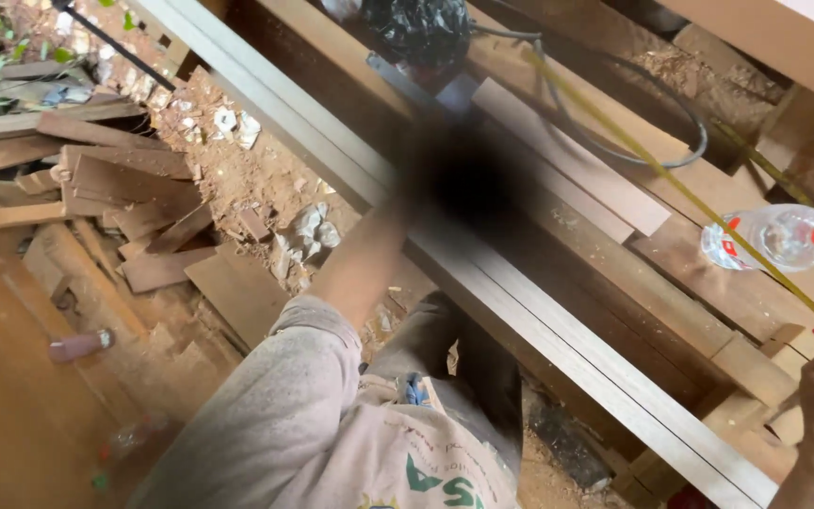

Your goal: Measuring and marking a wooden board using a tape measure, pencil, and square for layout purposes.

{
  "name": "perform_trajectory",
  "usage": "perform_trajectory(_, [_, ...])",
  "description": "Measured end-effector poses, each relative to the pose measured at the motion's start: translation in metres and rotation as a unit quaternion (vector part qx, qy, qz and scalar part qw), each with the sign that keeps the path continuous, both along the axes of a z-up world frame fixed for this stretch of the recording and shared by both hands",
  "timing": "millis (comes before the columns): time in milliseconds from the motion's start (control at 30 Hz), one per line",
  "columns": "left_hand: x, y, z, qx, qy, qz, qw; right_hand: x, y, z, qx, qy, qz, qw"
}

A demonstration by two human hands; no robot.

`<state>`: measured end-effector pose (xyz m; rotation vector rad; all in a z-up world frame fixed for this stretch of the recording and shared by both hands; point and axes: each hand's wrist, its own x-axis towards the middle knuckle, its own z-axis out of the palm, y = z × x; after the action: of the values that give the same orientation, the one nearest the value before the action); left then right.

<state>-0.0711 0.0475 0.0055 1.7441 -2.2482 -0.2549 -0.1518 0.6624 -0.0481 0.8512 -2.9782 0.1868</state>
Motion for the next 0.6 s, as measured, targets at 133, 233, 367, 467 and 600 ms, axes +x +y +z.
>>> perform_trajectory(133, [0.020,-0.055,-0.072,0.049,-0.090,-0.359,0.928,0.033,-0.035,0.061,-0.050,0.081,0.043,0.995])
perform_trajectory(233, [0.021,-0.069,-0.078,0.182,-0.054,-0.355,0.915,0.066,-0.060,0.098,-0.049,0.142,0.023,0.988])
perform_trajectory(367, [0.020,-0.069,-0.091,0.034,-0.085,-0.448,0.890,0.148,-0.072,0.153,-0.026,0.179,-0.115,0.977])
perform_trajectory(467, [0.022,-0.070,-0.037,0.144,-0.140,-0.389,0.899,0.184,-0.061,0.167,-0.052,0.112,-0.179,0.976])
perform_trajectory(600, [0.056,-0.059,0.039,0.135,0.075,-0.342,0.927,0.227,-0.016,0.168,-0.049,0.048,-0.270,0.960])
